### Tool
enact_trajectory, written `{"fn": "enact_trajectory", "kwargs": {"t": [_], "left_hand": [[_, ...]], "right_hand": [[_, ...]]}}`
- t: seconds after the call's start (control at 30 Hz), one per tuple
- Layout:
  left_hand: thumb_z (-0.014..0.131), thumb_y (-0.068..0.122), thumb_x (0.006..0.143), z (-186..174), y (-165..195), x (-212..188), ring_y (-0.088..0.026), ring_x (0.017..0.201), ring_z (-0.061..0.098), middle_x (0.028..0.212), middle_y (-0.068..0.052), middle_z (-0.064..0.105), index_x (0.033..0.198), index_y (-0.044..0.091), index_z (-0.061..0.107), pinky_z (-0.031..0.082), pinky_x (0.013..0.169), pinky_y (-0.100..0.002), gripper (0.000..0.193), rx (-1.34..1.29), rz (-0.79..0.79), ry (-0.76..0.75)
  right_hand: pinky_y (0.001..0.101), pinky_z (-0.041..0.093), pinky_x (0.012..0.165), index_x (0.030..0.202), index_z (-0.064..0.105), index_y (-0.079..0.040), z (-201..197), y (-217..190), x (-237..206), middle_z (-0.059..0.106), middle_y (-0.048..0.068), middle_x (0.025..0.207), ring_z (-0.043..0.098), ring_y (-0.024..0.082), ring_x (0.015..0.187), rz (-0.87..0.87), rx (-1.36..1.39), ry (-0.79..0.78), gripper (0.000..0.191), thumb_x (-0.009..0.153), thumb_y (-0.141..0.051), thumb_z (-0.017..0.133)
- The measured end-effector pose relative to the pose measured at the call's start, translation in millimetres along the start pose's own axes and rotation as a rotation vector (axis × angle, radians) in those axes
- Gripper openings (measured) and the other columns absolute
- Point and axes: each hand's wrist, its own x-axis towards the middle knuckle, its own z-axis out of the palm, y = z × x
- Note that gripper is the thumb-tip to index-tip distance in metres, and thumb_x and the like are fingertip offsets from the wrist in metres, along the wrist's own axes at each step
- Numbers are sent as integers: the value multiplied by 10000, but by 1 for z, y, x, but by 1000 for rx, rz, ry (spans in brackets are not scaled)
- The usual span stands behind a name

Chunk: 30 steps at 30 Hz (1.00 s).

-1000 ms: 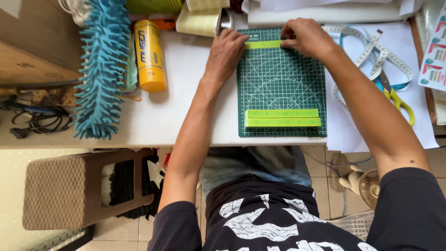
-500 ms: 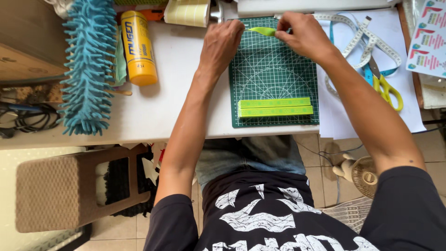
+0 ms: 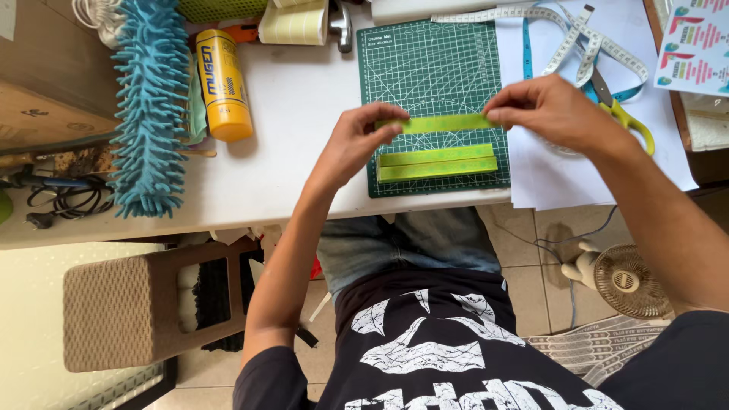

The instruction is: The person folds long green hook-and-loop strips in half and stacks the folded pieces on the cutting mat, repeating with one strip at a time. They then pick up a printed paper sheet, cut a piece from it with scissors, and bend and flex a white strip in their hands.

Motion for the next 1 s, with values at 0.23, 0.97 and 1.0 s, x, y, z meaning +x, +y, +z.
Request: {"fn": "enact_trajectory", "kwargs": {"t": [0.23, 0.97, 1.0], "left_hand": [[765, 197, 896, 15, 8, -19, -97, 725, 615, 821, -36, 769, 1029, 108, 826, 513, 664, -271, 172, 359, -109, 180], [721, 297, 928, -1, -1, -31, -175, 813, 658, 944, -57, 777, 1004, 92, 828, 553, 741, -328, 243, 558, 0, 127], [727, 302, 901, 0, 0, -31, -178, 796, 650, 944, -50, 774, 1006, 102, 829, 563, 724, -325, 248, 561, -29, 117]], "right_hand": [[314, 549, 742, 1110, 794, -77, 24, 17, -7, 789, 69, 917, 695, 143, 804, 26, -158, 20, 249, 920, -224, 728], [360, 530, 727, 1121, 782, -113, 33, 23, -12, 710, 92, 975, 648, 228, 800, -113, -392, 41, 271, 961, -302, 673], [363, 532, 734, 1122, 784, -114, 33, 21, -13, 707, 97, 979, 651, 229, 814, -116, -415, 42, 271, 969, -307, 671]]}}
